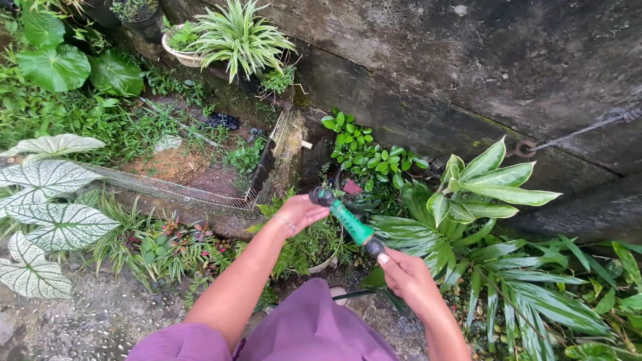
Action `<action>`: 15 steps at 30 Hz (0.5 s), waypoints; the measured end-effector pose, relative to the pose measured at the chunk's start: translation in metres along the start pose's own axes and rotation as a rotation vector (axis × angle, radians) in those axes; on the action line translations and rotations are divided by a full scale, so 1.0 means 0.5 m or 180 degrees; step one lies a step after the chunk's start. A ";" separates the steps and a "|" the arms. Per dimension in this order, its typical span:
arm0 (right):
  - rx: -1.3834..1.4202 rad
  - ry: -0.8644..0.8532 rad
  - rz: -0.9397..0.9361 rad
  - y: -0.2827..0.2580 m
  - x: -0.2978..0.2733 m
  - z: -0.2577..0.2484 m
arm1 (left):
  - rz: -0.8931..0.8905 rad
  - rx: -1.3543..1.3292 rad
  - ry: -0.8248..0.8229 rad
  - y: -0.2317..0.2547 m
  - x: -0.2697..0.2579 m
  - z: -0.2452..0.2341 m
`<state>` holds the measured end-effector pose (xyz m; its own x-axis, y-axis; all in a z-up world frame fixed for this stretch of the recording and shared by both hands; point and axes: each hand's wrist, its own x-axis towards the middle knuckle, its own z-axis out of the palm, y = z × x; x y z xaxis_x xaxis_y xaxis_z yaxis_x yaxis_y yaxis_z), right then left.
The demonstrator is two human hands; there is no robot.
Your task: Watering various potted and garden plants using a garden hose with a spray nozzle.
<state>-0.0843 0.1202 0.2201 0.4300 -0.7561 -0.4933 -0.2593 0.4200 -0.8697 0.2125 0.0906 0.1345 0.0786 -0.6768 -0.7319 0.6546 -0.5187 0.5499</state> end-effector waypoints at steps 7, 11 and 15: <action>0.0317 0.0125 0.0227 -0.002 0.014 -0.001 | 0.0188 0.0062 -0.0053 0.016 -0.007 0.002; 0.0186 0.0264 0.0097 -0.003 0.026 0.008 | 0.0149 -0.0075 0.0004 0.027 -0.021 0.005; 0.0087 -0.0077 0.0207 -0.021 0.027 -0.010 | 0.0218 -0.0098 0.0065 0.024 0.008 -0.012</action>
<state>-0.0801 0.1031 0.2226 0.4340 -0.7144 -0.5488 -0.2639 0.4817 -0.8357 0.2251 0.0845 0.1357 0.1390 -0.6993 -0.7012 0.6701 -0.4549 0.5866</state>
